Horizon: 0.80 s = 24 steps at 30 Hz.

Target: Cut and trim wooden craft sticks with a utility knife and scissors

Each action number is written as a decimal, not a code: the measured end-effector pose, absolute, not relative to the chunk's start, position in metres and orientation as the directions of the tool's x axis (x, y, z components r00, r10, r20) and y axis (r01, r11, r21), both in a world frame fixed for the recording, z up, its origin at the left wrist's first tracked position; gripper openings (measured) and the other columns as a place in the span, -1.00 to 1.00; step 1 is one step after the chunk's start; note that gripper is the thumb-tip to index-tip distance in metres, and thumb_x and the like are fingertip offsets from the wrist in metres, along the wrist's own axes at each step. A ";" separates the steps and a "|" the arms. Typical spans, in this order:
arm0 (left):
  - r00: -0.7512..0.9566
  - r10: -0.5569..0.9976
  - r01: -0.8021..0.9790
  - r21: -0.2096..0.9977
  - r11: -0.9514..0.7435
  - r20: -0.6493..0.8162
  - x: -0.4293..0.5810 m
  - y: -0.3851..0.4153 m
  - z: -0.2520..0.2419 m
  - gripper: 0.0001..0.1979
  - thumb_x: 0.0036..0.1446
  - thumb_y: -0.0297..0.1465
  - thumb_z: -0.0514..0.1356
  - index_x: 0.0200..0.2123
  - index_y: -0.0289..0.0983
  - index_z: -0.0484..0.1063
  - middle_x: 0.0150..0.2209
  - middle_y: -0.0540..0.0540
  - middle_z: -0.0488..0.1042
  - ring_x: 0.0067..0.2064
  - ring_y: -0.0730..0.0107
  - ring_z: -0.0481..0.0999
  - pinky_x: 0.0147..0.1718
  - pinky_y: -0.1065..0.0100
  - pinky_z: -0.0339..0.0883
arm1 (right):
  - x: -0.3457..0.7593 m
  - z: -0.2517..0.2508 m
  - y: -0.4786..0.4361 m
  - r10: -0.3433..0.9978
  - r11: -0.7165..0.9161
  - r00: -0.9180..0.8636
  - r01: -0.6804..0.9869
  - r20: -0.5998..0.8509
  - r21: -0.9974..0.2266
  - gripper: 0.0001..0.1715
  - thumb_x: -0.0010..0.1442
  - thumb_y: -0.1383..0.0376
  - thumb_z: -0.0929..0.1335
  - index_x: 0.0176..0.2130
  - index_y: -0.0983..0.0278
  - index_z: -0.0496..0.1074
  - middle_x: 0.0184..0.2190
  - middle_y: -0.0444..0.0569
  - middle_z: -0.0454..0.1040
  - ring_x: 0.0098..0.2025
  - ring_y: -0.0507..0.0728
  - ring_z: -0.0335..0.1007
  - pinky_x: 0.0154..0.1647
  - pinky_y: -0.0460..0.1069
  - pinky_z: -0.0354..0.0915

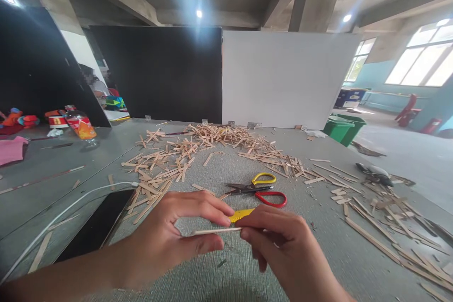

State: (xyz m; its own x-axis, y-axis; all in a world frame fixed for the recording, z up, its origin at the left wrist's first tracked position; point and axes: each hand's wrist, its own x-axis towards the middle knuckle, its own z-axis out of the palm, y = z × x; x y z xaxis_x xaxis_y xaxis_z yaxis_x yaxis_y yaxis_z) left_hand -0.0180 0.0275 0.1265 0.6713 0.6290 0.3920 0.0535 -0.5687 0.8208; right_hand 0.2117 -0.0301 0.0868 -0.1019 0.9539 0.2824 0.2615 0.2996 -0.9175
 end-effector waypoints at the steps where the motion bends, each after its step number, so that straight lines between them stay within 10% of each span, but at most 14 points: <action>1: 0.690 0.624 0.091 0.812 -0.577 0.366 -0.019 0.028 0.129 -0.79 0.21 -0.33 0.47 -0.08 -0.13 0.67 -0.07 0.05 0.70 -0.02 0.34 0.66 0.10 0.30 0.37 | 0.215 0.092 -0.030 0.935 0.354 -0.079 0.285 0.346 -0.891 -0.80 0.33 0.20 0.45 -0.23 0.14 0.74 -0.50 -0.09 0.53 -0.58 0.00 0.38 -0.63 -0.18 0.38; 11: 0.754 0.617 0.267 0.753 -0.602 0.225 -0.024 0.026 0.138 -0.78 0.49 -0.27 0.15 0.07 -0.07 0.56 -0.06 0.09 0.67 -0.01 0.38 0.61 0.00 0.35 0.36 | 0.230 0.105 -0.037 0.808 0.520 -0.081 0.564 0.584 -0.642 -0.89 0.32 0.20 0.50 -0.16 0.04 0.72 -0.26 -0.08 0.62 -0.45 0.02 0.53 -0.48 -0.16 0.52; 24: 0.783 0.522 0.231 0.621 -0.748 0.337 -0.018 0.026 0.125 -0.91 0.42 -0.45 0.27 -0.10 -0.20 0.59 -0.19 0.03 0.68 -0.14 0.36 0.58 -0.06 0.34 0.35 | 0.218 0.111 -0.040 0.690 0.676 -0.262 0.566 0.675 -0.472 -0.84 0.33 0.42 0.45 -0.21 0.17 0.65 -0.34 -0.13 0.60 -0.45 -0.04 0.53 -0.41 -0.23 0.47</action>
